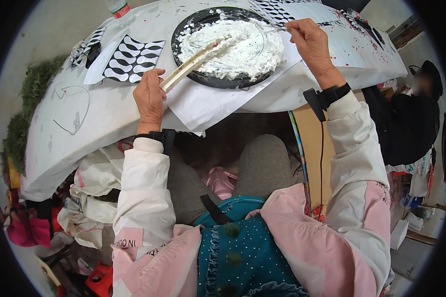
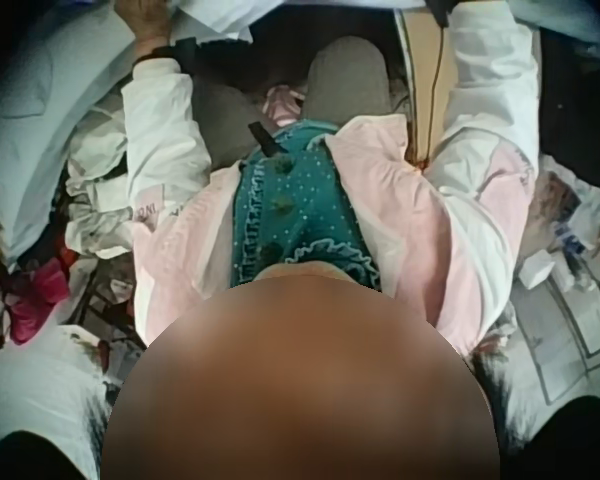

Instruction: Apply white adhesive paste to small decorative components using a wooden stick and assemble them on the workspace.

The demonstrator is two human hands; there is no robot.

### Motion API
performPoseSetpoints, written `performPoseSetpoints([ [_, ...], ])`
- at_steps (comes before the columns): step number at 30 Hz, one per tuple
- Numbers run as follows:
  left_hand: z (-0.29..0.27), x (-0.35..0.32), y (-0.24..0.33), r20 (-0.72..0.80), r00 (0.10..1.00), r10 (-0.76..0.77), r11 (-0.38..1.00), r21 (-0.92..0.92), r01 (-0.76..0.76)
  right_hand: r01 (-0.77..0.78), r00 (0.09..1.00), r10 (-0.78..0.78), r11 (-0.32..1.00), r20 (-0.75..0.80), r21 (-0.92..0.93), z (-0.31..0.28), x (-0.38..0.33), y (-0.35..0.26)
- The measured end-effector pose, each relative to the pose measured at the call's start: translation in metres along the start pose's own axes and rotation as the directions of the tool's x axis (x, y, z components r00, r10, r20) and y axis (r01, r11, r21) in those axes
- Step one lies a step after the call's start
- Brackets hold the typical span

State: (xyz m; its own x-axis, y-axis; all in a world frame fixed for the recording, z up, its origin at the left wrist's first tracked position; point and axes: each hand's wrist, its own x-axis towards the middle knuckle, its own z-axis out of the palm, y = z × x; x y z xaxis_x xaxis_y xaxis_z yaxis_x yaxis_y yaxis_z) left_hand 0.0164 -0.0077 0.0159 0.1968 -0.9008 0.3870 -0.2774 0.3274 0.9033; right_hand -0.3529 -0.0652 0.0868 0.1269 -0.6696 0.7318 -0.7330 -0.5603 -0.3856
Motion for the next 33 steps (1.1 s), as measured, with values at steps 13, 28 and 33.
performPoseSetpoints([
  [13, 0.0, 0.002, -0.006, 0.03, 0.999, -0.013, 1.0, 0.004, 0.013, 0.044, 0.96, 0.022, 0.972, 0.278, -0.23, -0.003, -0.017, 0.015],
  [28, 0.001, 0.002, -0.003, 0.021, 0.999, -0.03, 1.0, 0.006, 0.03, -0.426, 0.905, 0.369, 0.793, 0.214, 0.434, -0.001, -0.001, -0.005],
  [33, 0.0, 0.001, -0.007, 0.039, 0.999, 0.009, 1.0, 0.021, -0.01, -0.374, 0.927, 0.305, 0.807, 0.218, 0.458, 0.004, -0.002, 0.002],
])
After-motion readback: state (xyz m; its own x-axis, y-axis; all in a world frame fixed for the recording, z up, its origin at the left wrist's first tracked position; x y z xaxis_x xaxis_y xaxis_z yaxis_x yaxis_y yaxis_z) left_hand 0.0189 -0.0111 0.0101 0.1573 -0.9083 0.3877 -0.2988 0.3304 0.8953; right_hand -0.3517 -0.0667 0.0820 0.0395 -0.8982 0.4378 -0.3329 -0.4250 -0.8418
